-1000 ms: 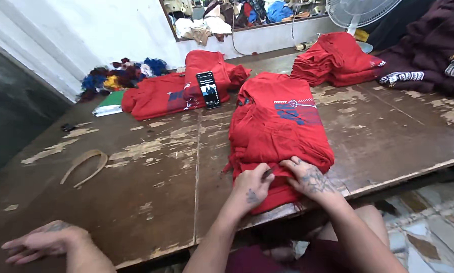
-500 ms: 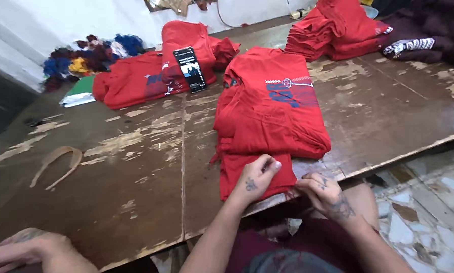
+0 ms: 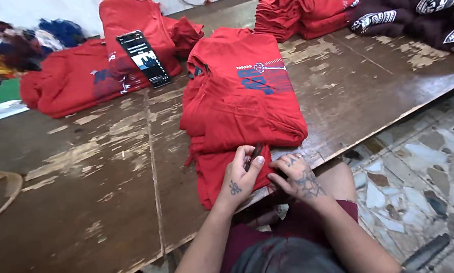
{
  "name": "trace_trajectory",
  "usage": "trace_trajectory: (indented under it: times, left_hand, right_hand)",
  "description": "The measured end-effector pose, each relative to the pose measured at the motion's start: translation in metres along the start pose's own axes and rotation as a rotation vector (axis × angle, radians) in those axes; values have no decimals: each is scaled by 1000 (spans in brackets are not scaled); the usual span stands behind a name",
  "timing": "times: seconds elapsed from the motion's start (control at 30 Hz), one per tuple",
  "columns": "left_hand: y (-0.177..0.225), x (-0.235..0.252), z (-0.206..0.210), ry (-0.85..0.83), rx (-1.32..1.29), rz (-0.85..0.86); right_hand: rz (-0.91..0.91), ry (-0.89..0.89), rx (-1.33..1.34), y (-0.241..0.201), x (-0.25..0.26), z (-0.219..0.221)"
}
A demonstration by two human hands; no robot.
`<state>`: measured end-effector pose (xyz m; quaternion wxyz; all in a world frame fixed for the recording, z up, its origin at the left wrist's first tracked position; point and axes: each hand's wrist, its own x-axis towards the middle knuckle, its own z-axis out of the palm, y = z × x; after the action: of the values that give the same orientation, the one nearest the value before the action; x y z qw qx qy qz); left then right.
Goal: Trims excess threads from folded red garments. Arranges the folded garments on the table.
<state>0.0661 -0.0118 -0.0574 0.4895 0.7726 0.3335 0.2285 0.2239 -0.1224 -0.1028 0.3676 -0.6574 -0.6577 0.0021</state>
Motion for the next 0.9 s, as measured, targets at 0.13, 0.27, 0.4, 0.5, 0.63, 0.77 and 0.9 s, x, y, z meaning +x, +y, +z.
trace_trajectory:
  times: [0.13, 0.27, 0.4, 0.5, 0.63, 0.77, 0.9]
  left_hand:
    - [1, -6, -7, -114, 212, 109]
    - [6, -12, -19, -262, 407, 249]
    - [8, -18, -24, -287, 498, 316]
    - [3, -19, -23, -217, 533, 387]
    - [3, -17, -26, -243, 523, 383]
    - [-4, -18, -20, -139, 534, 441]
    - [-2, -20, -22, -196, 536, 437]
  right_hand:
    - [-32, -46, 145, 11, 0, -12]
    - [-72, -20, 320, 23, -7, -18]
    - [-113, 9, 416, 27, -11, -17]
    - [-104, 15, 460, 28, -12, -17]
    - [-104, 30, 505, 30, -13, -17]
    - [-110, 21, 575, 27, -15, -17]
    - [-71, 26, 593, 23, -14, -19]
